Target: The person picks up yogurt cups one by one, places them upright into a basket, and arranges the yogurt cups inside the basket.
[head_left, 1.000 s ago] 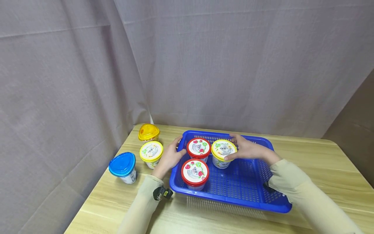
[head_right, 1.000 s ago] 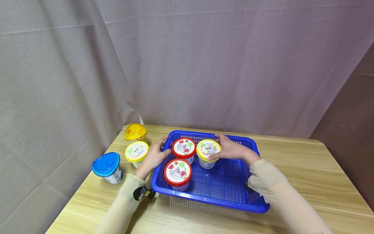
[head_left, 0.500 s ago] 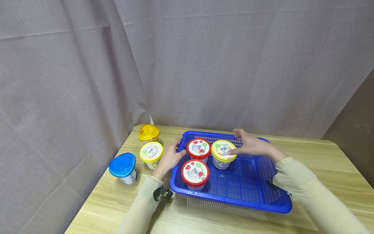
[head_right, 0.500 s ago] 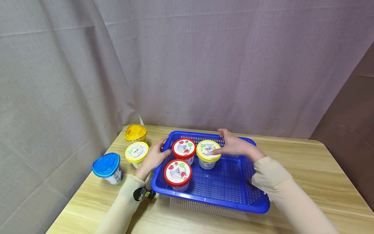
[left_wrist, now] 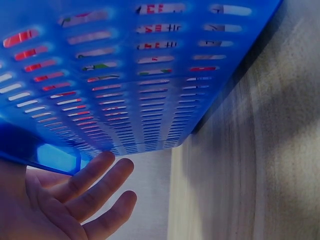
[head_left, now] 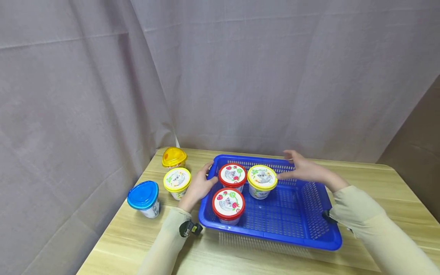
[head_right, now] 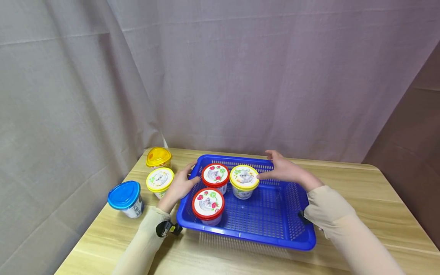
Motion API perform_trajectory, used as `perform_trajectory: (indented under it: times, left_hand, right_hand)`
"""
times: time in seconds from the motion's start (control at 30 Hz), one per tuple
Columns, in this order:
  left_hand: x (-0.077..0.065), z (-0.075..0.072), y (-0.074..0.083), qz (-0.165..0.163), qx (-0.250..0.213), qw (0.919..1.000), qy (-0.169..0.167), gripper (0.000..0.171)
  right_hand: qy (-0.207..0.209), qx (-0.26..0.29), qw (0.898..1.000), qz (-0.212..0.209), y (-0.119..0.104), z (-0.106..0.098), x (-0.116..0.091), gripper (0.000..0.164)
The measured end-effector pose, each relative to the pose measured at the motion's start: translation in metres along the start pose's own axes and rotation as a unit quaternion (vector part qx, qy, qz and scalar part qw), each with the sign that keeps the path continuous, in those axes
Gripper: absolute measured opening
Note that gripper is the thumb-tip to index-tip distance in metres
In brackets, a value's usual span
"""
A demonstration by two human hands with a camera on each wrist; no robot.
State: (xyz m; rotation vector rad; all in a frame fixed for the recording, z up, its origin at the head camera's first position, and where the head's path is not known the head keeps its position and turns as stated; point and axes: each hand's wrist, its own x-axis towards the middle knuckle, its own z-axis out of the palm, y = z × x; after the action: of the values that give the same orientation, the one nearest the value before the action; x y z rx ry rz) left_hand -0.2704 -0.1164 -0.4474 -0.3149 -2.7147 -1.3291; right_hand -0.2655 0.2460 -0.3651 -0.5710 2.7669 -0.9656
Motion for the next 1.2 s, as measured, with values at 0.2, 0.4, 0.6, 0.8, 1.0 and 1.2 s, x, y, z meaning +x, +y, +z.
perform_trajectory:
  times: [0.2,0.4,0.6,0.8,1.0,1.2]
  left_hand:
    - [0.000,-0.001,0.000,-0.005,0.004,1.0000,0.000,0.066]
    - [0.001,0.000,-0.002,-0.009,0.002,1.0000,-0.001,0.066]
    - [0.000,0.000,-0.002,-0.010,-0.001,0.9999,-0.001,0.066]
    - [0.000,-0.002,-0.001,0.003,0.001,1.0000,0.002,0.066]
    - [0.000,-0.001,-0.001,0.003,-0.001,1.0000,0.000,0.066]
    - [0.000,-0.001,-0.001,0.007,-0.004,1.0000,0.000,0.066]
  right_hand:
    - [0.000,-0.003,1.000,0.018,0.007,-0.008,-0.006,0.105]
    - [0.014,-0.016,0.999,0.031,0.012,-0.015,-0.010,0.105]
    - [0.025,-0.019,0.999,0.038,0.021,-0.024,-0.015,0.107]
    - [0.033,-0.025,0.998,0.047,0.029,-0.027,-0.021,0.106]
    - [0.042,-0.020,0.997,0.058,0.034,-0.028,-0.027,0.103]
    - [0.052,-0.013,0.996,0.076,0.040,-0.030,-0.037,0.103]
